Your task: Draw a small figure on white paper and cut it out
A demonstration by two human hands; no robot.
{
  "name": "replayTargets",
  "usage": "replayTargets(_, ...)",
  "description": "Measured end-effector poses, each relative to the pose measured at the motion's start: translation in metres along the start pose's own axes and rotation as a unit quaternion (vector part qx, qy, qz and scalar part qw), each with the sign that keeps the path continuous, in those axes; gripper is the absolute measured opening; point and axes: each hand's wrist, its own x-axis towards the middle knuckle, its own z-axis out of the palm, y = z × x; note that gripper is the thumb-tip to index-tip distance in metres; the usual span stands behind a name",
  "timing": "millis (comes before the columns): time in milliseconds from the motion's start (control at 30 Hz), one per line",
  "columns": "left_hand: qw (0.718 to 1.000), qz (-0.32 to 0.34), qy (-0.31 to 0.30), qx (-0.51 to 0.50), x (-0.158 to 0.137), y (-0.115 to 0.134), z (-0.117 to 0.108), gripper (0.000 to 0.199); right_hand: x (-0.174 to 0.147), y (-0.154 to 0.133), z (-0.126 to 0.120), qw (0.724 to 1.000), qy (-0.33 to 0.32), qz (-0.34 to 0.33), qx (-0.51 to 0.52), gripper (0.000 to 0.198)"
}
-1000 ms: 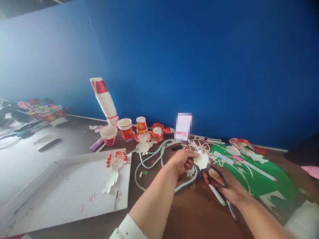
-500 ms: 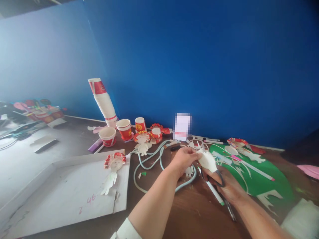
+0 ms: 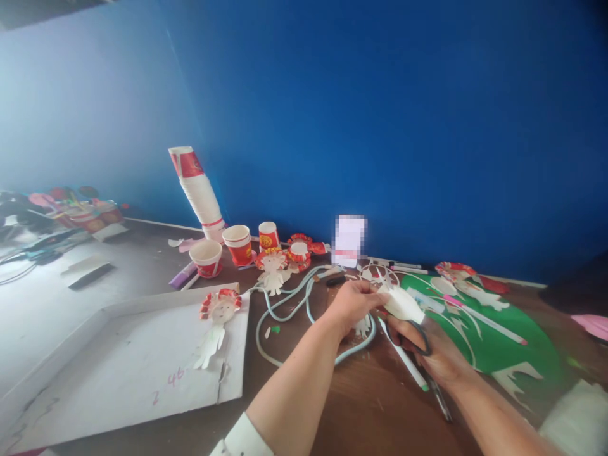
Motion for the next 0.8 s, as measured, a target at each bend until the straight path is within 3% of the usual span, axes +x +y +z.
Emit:
replayTargets(100,1.000,-0.002,0.001,-0.015,0.0011,-0.0010,0.0007,0.021,-0.0007,-0.0004,-0.0012,0.999,-0.032,0.013,0.042,0.029)
replayTargets(800,0.999,-0.010,-0.003,-0.035,0.0041,-0.0049,0.0002,0.024,-0.0004,-0.0049,-0.0001,0.999,0.005,0.017,0.029,0.025)
